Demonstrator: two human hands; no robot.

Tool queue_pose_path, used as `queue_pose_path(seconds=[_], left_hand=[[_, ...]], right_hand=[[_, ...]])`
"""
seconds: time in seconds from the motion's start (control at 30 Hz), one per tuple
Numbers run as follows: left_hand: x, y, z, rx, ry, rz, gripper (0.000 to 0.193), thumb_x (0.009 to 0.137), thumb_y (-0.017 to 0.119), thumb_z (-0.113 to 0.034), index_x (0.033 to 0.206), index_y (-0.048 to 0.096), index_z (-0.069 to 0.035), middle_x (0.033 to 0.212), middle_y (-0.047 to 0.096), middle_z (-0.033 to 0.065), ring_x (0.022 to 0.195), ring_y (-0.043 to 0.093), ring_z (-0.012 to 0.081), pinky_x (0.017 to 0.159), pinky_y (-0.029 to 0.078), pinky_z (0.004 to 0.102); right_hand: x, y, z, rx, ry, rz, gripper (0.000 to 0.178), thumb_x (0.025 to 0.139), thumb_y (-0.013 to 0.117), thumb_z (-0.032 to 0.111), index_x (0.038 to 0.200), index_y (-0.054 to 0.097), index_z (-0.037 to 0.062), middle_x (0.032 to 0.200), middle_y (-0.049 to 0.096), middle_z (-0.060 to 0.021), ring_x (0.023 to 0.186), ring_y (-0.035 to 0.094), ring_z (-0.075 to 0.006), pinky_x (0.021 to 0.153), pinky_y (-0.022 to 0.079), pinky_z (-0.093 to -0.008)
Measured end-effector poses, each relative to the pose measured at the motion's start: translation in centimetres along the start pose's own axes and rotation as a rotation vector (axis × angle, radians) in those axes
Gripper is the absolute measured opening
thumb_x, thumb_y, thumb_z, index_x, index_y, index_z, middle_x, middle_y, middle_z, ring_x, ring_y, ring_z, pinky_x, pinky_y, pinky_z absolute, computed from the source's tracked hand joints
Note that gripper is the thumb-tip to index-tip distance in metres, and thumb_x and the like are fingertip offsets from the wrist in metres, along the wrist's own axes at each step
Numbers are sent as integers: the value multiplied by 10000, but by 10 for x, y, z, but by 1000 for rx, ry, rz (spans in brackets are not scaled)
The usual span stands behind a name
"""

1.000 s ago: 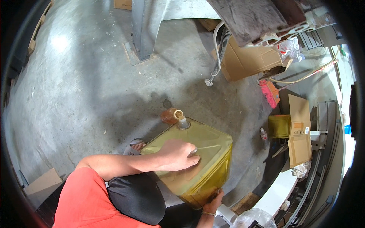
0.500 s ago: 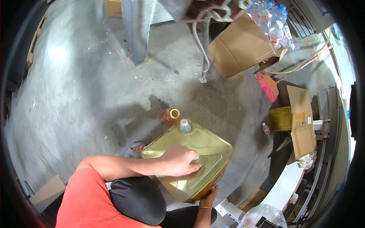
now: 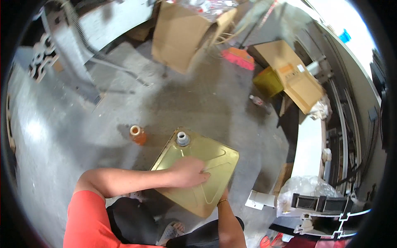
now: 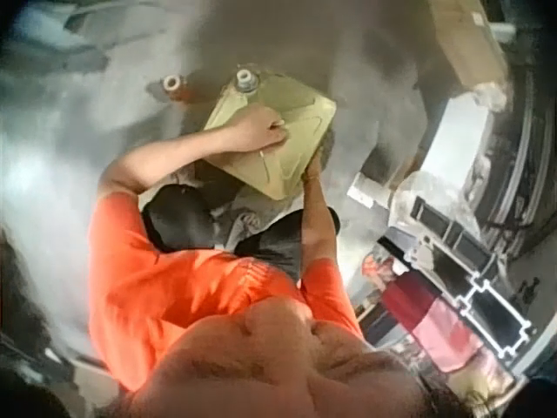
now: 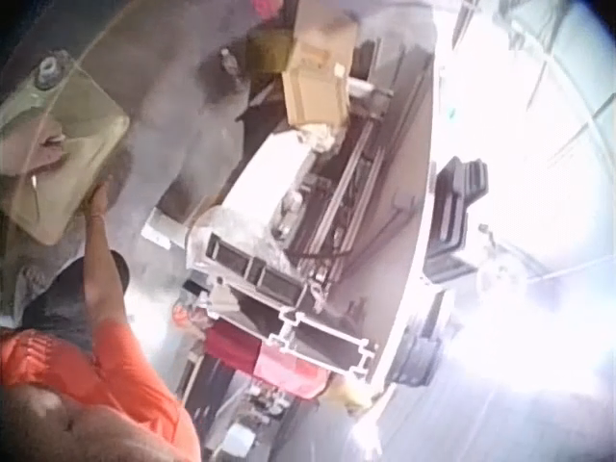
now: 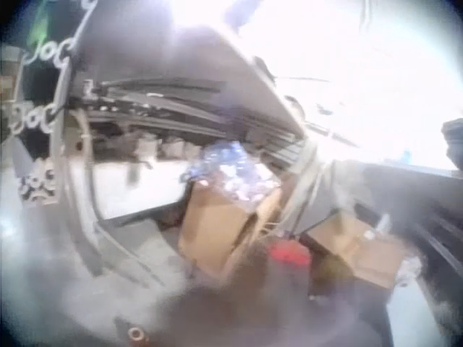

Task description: The person wipes black panels on a workbench with a cloth, refills a small bottle from a metal container on the floor, and applies liquid to the panels using the cloth and a small block.

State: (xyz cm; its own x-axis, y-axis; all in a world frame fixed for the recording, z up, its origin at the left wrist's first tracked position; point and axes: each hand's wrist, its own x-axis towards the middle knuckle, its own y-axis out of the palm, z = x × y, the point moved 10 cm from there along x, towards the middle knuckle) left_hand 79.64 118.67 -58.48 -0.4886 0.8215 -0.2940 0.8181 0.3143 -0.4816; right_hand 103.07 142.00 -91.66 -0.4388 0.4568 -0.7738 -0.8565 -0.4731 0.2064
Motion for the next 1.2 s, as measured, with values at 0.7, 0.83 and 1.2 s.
queue_pose_path(seconds=[0.7, 0.83, 1.2], left_hand=[[154, 47, -52, 92, 3, 112, 400, 810, 635, -298, 798, 680, 100, 688, 661, 213, 632, 652, 285, 636, 503, 418], [175, 28, -59, 105, 6, 38, 414, 780, 649, -324, 789, 691, 88, 704, 661, 227, 638, 655, 310, 643, 505, 420], [226, -1, -58, 211, -74, -49, 413, 817, 612, -340, 977, 679, 35, 965, 688, 239, 907, 672, 391, 791, 524, 450]], right_hand=[[-73, 43, 148, -163, -47, -159, 577, 1003, 385, 521, 1285, 544, 43, 1158, 637, -106, 957, 628, -253, 809, 520, -393], [-151, 89, 150, -414, -481, -205, 480, 1012, 405, 389, 1126, 604, -32, 1031, 668, -142, 859, 622, -251, 720, 491, -372], [-109, 125, 216, -496, -887, -485, 383, 950, 501, 317, 913, 653, -33, 787, 660, -206, 708, 602, -370, 670, 457, -447]])
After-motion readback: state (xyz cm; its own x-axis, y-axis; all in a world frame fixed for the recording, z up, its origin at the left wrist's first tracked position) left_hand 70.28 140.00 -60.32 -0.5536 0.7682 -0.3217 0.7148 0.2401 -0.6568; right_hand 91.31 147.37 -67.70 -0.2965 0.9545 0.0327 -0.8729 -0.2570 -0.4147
